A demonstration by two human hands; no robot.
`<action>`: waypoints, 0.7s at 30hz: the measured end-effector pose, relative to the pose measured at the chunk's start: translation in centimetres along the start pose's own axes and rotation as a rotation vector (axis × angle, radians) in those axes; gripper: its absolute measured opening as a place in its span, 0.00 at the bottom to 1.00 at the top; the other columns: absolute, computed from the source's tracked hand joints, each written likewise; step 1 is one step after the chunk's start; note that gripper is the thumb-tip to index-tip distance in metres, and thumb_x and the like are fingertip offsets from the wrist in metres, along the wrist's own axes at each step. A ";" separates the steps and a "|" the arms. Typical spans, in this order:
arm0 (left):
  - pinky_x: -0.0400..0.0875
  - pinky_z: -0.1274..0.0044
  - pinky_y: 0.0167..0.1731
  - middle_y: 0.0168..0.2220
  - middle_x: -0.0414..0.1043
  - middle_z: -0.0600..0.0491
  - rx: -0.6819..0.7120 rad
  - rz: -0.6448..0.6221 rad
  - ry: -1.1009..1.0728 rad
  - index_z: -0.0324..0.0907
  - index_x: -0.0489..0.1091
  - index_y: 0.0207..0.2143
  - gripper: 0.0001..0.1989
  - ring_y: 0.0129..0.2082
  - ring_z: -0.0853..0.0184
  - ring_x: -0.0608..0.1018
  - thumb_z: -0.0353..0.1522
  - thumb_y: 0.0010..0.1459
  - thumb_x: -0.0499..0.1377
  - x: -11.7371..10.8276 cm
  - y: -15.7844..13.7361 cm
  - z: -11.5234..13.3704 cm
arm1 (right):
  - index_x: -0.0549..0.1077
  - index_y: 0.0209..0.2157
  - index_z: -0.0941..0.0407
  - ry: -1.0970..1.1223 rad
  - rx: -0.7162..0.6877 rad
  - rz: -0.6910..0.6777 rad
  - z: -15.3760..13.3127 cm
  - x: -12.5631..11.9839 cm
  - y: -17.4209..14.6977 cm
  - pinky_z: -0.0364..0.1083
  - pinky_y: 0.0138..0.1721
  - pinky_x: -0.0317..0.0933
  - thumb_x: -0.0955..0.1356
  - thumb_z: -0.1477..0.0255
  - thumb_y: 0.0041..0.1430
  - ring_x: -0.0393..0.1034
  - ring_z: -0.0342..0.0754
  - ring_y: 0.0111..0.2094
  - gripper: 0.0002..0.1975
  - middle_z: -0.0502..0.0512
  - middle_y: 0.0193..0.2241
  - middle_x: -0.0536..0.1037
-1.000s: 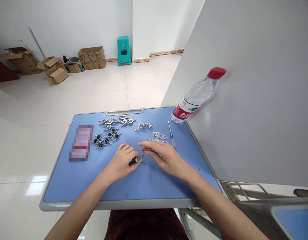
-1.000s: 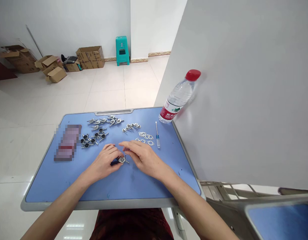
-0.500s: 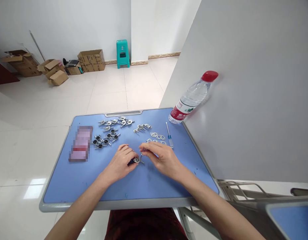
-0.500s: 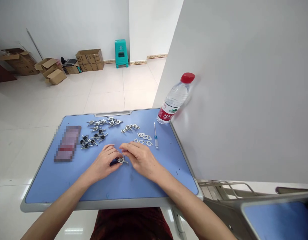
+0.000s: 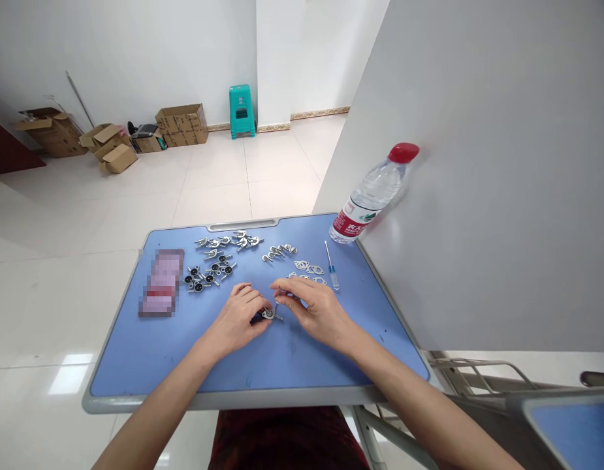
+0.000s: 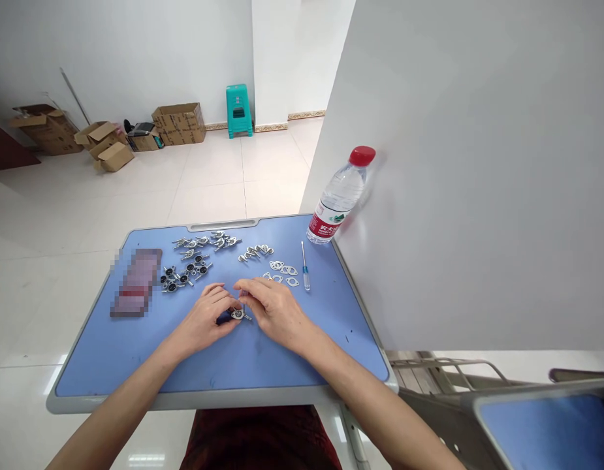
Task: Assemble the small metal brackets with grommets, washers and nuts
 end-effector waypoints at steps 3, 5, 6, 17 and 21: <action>0.60 0.65 0.55 0.35 0.73 0.56 -0.008 -0.018 -0.026 0.44 0.67 0.36 0.06 0.39 0.66 0.75 0.26 0.57 0.58 0.0 0.1 -0.1 | 0.70 0.46 0.53 0.053 0.003 0.029 0.0 -0.3 -0.1 0.45 0.38 0.67 0.63 0.78 0.64 0.73 0.45 0.34 0.11 0.52 0.33 0.78; 0.61 0.66 0.54 0.34 0.72 0.56 -0.005 -0.018 -0.047 0.44 0.66 0.35 0.06 0.38 0.66 0.74 0.26 0.56 0.58 0.0 0.1 -0.1 | 0.69 0.48 0.53 0.074 -0.025 0.040 -0.2 -0.2 -0.1 0.45 0.40 0.67 0.63 0.78 0.64 0.73 0.45 0.35 0.12 0.52 0.34 0.78; 0.61 0.66 0.54 0.34 0.72 0.56 -0.002 -0.015 -0.052 0.44 0.66 0.35 0.05 0.38 0.65 0.74 0.26 0.56 0.58 0.0 0.2 -0.1 | 0.69 0.48 0.52 0.080 -0.048 0.036 -0.3 -0.1 -0.1 0.46 0.40 0.67 0.62 0.78 0.65 0.73 0.46 0.36 0.12 0.52 0.34 0.78; 0.60 0.66 0.55 0.37 0.74 0.55 -0.003 -0.019 -0.047 0.43 0.66 0.34 0.04 0.40 0.65 0.75 0.26 0.56 0.57 0.0 0.3 -0.1 | 0.69 0.48 0.54 0.047 -0.120 -0.040 -0.4 1.2 -0.1 0.46 0.39 0.69 0.60 0.76 0.67 0.73 0.47 0.37 0.11 0.55 0.36 0.79; 0.61 0.66 0.54 0.37 0.74 0.54 -0.006 -0.016 -0.026 0.43 0.66 0.34 0.04 0.39 0.65 0.75 0.26 0.56 0.58 0.0 0.2 -0.2 | 0.69 0.46 0.54 0.048 -0.139 -0.061 -0.6 1.1 -0.1 0.46 0.39 0.69 0.60 0.77 0.67 0.73 0.47 0.37 0.11 0.55 0.37 0.79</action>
Point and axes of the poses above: each hand's wrist, its own y-axis towards the middle knuckle, its own x-axis out of the palm, z = x × y, the point moved 3 cm from there along y, towards the middle knuckle
